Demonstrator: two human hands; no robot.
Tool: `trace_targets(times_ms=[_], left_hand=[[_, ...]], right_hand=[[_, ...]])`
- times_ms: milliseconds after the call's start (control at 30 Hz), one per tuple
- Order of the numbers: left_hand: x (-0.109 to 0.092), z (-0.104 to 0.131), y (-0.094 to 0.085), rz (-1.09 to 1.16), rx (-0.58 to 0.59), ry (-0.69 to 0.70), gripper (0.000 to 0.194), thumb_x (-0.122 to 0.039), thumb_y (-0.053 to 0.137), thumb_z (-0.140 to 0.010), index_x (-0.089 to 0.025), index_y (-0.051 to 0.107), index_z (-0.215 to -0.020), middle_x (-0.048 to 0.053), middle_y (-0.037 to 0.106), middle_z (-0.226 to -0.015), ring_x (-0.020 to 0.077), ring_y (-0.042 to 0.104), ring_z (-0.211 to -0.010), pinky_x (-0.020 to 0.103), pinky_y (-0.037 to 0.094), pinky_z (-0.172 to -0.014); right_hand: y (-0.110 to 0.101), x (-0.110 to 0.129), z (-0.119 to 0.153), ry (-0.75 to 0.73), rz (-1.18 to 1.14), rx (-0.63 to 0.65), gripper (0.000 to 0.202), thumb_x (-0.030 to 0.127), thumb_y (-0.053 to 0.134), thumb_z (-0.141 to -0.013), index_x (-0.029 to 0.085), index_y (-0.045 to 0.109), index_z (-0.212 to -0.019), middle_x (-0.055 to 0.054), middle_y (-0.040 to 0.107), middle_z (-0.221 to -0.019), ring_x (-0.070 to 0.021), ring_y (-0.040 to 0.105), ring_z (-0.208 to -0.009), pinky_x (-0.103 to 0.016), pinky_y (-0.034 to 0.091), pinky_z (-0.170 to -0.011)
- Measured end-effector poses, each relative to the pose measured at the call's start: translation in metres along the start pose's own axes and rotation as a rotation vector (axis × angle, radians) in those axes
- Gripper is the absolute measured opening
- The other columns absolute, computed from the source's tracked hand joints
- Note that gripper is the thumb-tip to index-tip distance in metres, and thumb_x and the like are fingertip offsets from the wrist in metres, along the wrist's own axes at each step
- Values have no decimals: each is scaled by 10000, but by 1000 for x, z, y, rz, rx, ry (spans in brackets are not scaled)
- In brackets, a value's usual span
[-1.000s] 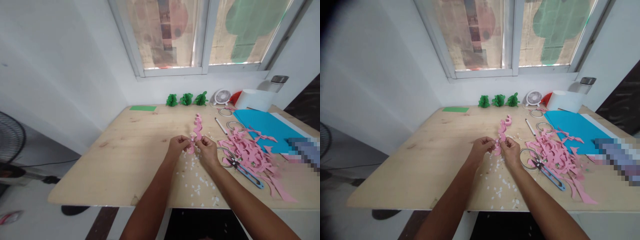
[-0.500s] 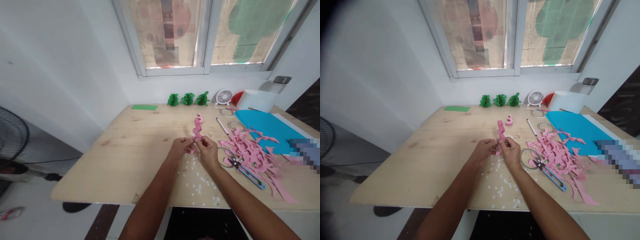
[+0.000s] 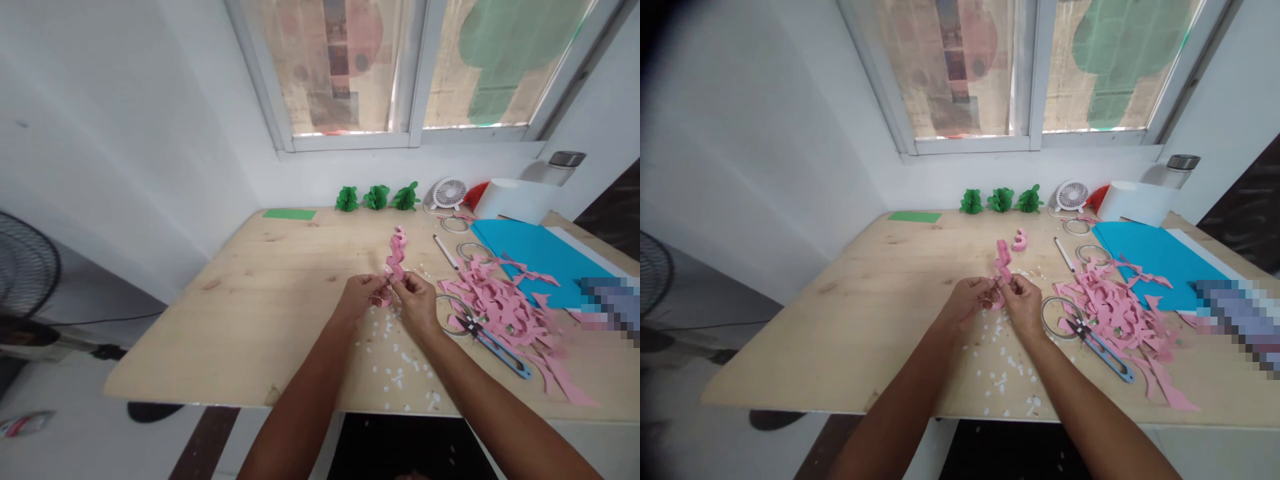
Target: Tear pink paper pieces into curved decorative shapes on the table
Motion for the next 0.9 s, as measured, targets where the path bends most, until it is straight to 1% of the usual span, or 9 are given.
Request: trace_targets(times_ms=[267, 400, 500, 600, 733, 900], left_hand=[[1, 0, -2, -25, -5, -13, 268, -367, 703, -546, -120, 608, -585, 30, 581, -510, 87, 499, -465, 208, 338, -453], [1, 0, -2, -22, -9, -2, 227, -329, 688, -548, -120, 606, -581, 27, 577, -506, 87, 497, -468, 207, 335, -451], [0, 0, -1, -7, 0, 6, 204, -306, 681, -550, -119, 608, -584, 26, 575, -506, 87, 496, -468, 209, 336, -453], [1, 0, 0, 11, 2, 1, 229, -327, 690, -549, -116, 608, -585, 31, 576, -512, 86, 495, -467, 211, 338, -459], [1, 0, 0, 12, -1, -6, 283, -374, 705, -553, -111, 608, -591, 37, 582, -523, 85, 495, -470, 212, 337, -461], [3, -2, -1, -1, 12, -12, 282, -379, 702, -562, -116, 601, -578, 27, 574, -511, 83, 489, -459, 214, 333, -460]], right_hand=[[1, -1, 1, -1, 1, 11, 222, 383, 612, -712, 162, 620, -696, 13, 538, -595, -112, 438, -534, -226, 331, -507], [2, -1, 1, 7, 9, 24, 228, 383, 617, -709, 162, 599, -655, 22, 512, -569, -104, 416, -513, -224, 320, -497], [1, 0, 1, -10, 12, 10, 221, 381, 615, -717, 163, 605, -679, 21, 513, -575, -106, 420, -521, -224, 320, -497], [1, 0, 1, -17, 9, 6, 222, 387, 616, -716, 165, 618, -706, 19, 529, -591, -107, 429, -528, -223, 319, -496], [1, -1, 0, -11, -8, 12, 242, 405, 619, -709, 168, 604, -661, 28, 508, -561, -101, 410, -505, -223, 308, -481], [2, -3, 0, -7, -16, 15, 245, 406, 623, -705, 169, 598, -649, 31, 502, -560, -98, 398, -502, -221, 303, -478]])
Point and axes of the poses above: each hand's wrist, its own z-axis away from the middle knuckle, its own y-axis out of the palm, x = y × z, the point moved 10 cm from there along -z, towards the middle knuckle
